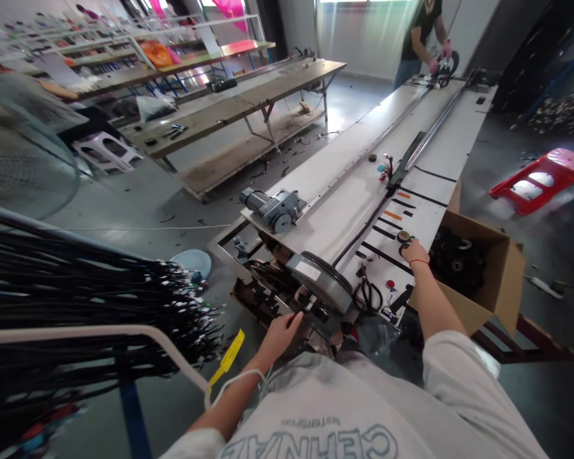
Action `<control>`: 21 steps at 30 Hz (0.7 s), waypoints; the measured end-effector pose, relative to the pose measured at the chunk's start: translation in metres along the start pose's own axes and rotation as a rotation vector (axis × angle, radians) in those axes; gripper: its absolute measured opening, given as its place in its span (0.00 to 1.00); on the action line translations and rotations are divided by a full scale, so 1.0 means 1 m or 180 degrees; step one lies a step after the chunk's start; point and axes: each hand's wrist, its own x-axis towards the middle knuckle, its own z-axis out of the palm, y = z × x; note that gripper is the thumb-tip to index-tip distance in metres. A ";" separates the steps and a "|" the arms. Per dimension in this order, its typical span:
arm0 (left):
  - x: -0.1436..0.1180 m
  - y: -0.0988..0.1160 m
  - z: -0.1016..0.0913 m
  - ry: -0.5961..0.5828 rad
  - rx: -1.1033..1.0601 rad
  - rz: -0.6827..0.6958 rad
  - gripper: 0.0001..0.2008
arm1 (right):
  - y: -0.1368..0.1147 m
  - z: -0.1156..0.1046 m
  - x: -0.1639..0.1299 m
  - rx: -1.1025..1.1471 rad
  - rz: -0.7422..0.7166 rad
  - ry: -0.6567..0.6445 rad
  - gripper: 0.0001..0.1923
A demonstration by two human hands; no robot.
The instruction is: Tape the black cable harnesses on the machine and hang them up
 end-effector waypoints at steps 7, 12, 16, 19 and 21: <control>-0.025 -0.032 -0.008 -0.0309 -0.0167 -0.0209 0.29 | 0.003 -0.001 -0.001 -0.0004 -0.0036 -0.0055 0.26; -0.022 -0.027 -0.003 -0.0139 -0.0547 0.0071 0.25 | -0.004 -0.010 -0.005 0.0112 -0.0036 -0.0055 0.26; -0.010 -0.021 0.005 0.0049 -0.0940 0.0134 0.26 | -0.027 -0.009 -0.073 0.0966 -0.1029 0.0793 0.22; -0.001 -0.022 0.002 0.0257 -0.1236 0.0101 0.28 | -0.046 0.018 -0.179 0.1864 -0.2518 0.0696 0.15; 0.005 -0.024 -0.004 0.0352 -0.1395 0.0101 0.30 | -0.058 0.047 -0.248 0.2033 -0.3810 -0.0194 0.13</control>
